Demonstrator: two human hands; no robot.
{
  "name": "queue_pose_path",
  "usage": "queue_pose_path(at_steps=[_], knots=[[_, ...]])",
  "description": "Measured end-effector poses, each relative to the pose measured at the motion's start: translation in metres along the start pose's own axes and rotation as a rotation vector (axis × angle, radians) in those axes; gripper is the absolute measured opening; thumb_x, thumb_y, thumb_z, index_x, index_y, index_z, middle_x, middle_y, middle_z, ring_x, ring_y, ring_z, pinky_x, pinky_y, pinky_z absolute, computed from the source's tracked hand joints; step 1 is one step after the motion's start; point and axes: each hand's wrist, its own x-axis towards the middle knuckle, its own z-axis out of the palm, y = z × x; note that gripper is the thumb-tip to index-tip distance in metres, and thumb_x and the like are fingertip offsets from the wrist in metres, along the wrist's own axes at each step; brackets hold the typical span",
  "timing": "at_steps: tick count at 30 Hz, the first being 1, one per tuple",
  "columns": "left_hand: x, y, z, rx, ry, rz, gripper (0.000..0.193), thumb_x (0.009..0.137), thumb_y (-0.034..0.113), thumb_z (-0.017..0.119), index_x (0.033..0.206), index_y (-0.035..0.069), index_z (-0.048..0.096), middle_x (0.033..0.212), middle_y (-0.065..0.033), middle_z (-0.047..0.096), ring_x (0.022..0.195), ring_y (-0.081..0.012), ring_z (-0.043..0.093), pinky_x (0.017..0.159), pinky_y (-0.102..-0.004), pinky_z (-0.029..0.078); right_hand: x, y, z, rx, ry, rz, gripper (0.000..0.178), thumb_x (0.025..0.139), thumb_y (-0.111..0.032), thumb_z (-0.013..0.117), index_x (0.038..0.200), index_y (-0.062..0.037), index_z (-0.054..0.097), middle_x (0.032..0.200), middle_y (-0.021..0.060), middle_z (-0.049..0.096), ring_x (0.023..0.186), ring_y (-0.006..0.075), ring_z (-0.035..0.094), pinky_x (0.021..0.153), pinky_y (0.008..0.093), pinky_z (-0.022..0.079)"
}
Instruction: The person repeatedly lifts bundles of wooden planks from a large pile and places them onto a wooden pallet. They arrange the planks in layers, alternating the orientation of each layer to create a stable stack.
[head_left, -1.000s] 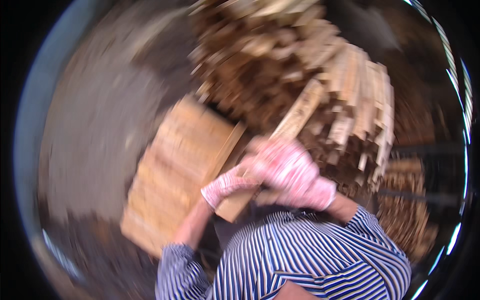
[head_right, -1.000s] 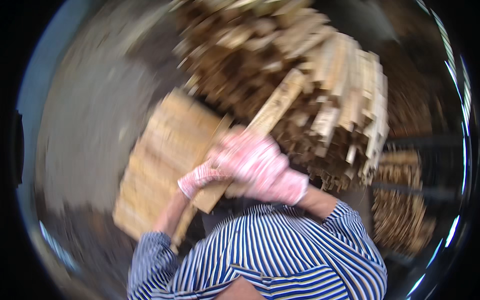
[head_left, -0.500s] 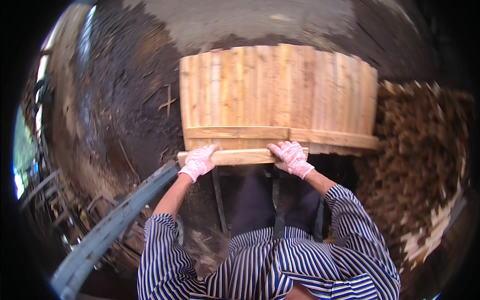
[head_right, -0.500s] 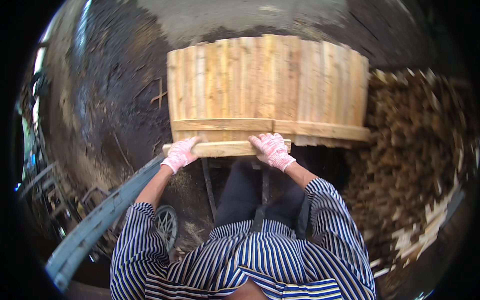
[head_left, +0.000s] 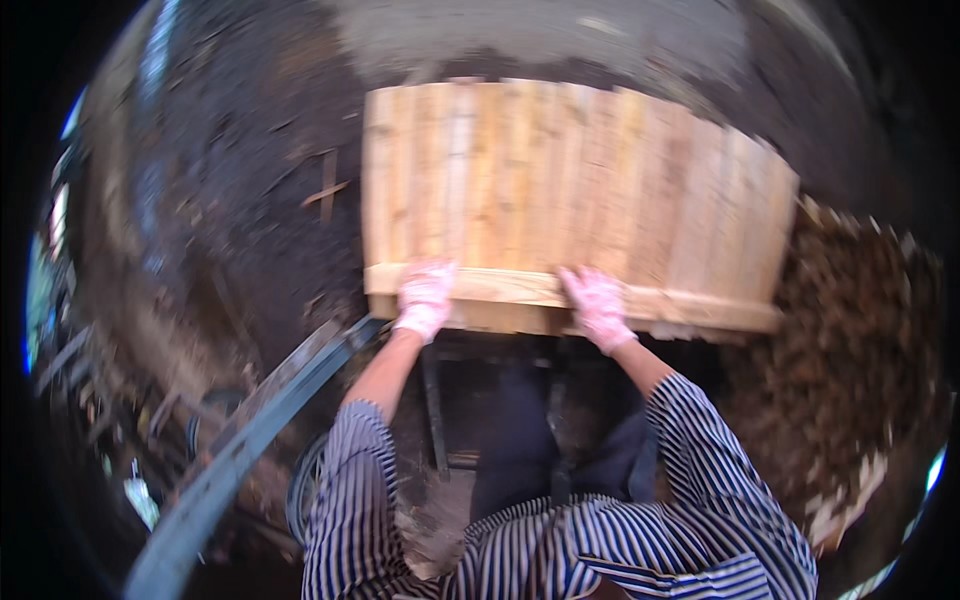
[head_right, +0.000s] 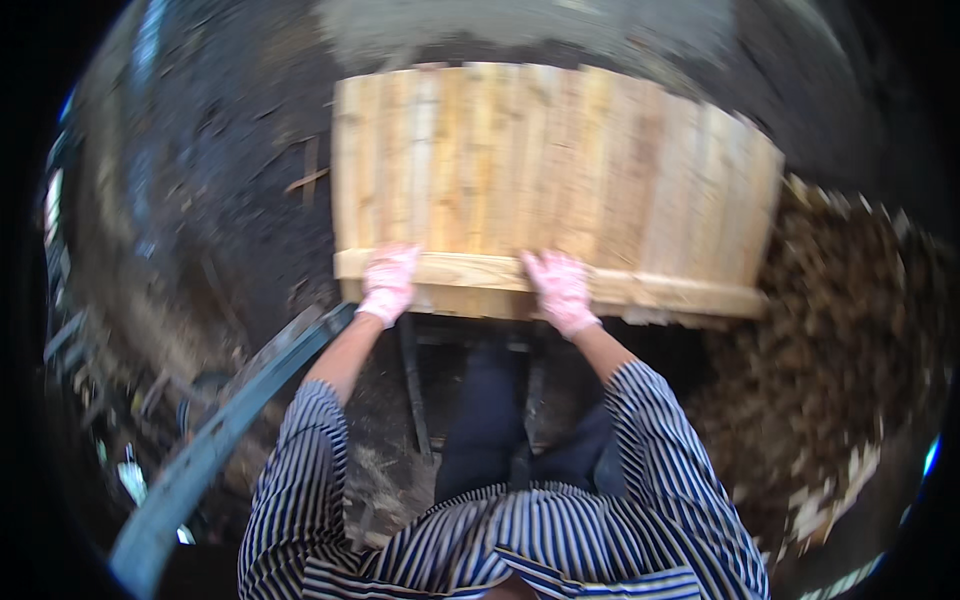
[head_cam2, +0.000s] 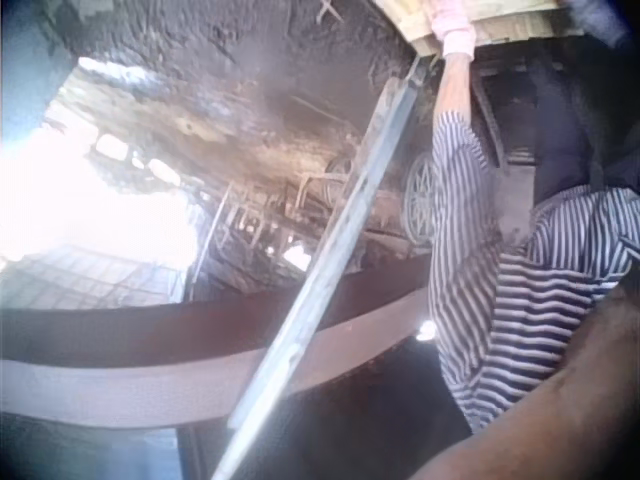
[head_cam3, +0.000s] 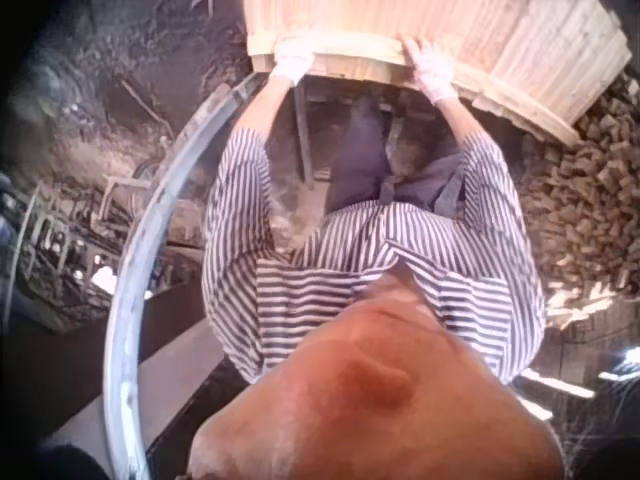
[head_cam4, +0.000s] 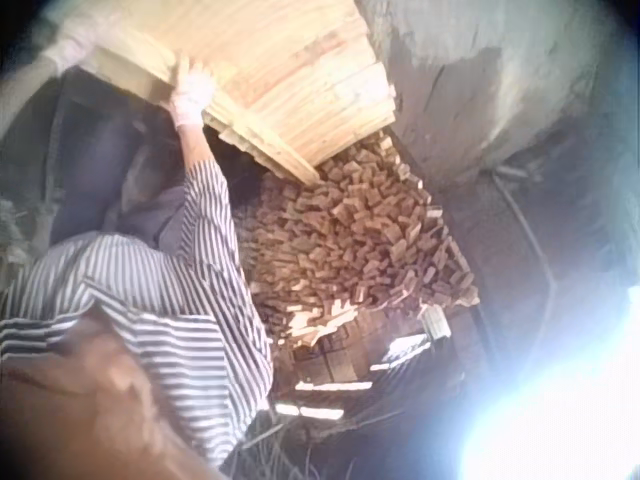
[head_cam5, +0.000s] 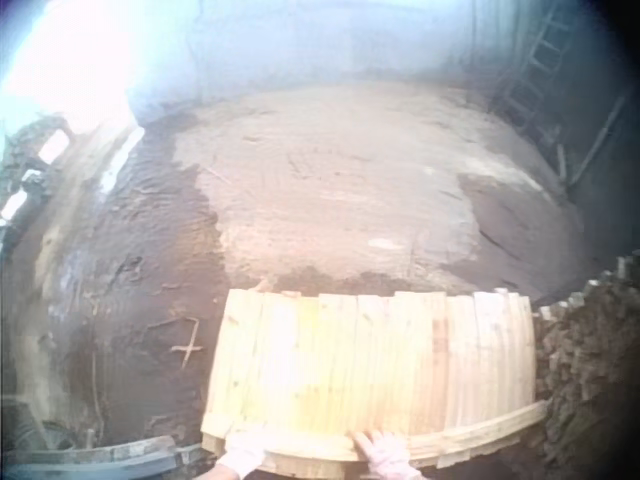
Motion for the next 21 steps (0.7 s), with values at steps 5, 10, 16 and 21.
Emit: queue_pose_path(at_steps=[5,10,16,21], knots=[[0.013,0.032,-0.045,0.056,-0.159,0.02,0.076,0.073,0.024,0.08,0.142,0.015,0.047,0.133,-0.0114,0.054,0.13,-0.0301,0.048,0.115,-0.0469,0.033,-0.018,0.024,-0.041,0.022,-0.019,0.084,0.089,0.072,-0.023,0.079,0.151,-0.0183,0.039,0.145,0.0216,0.048,0.135,0.0394,0.046,0.115,0.0626,0.024],[0.03,0.08,-0.051,0.099,-0.321,0.046,0.077,0.079,0.029,0.078,0.148,0.024,0.043,0.13,-0.0123,0.056,0.132,-0.0326,0.046,0.116,-0.0474,0.032,-0.101,0.164,-0.068,-0.154,-0.012,0.421,0.063,0.083,-0.019,0.065,0.144,-0.0209,0.047,0.139,0.0206,0.049,0.13,0.0393,0.048,0.108,0.0605,0.031],[0.019,0.08,-0.029,0.057,-0.083,0.143,0.065,0.08,0.025,0.075,0.14,0.019,0.049,0.123,-0.0171,0.056,0.118,-0.0377,0.053,0.104,-0.0487,0.043,-0.136,0.238,-0.026,-0.175,0.068,0.269,0.036,0.084,-0.014,0.056,0.12,-0.0138,0.056,0.11,0.0136,0.058,0.113,0.0357,0.057,0.103,0.055,0.04],[0.008,0.057,-0.005,0.006,-0.084,0.189,0.069,0.078,0.018,0.073,0.142,0.013,0.047,0.126,-0.0202,0.055,0.12,-0.0401,0.051,0.105,-0.0474,0.041,-0.152,0.23,-0.025,-0.182,0.048,0.292,0.032,0.085,-0.017,0.056,0.117,-0.0147,0.059,0.107,0.0137,0.059,0.11,0.0362,0.059,0.101,0.0566,0.042]])
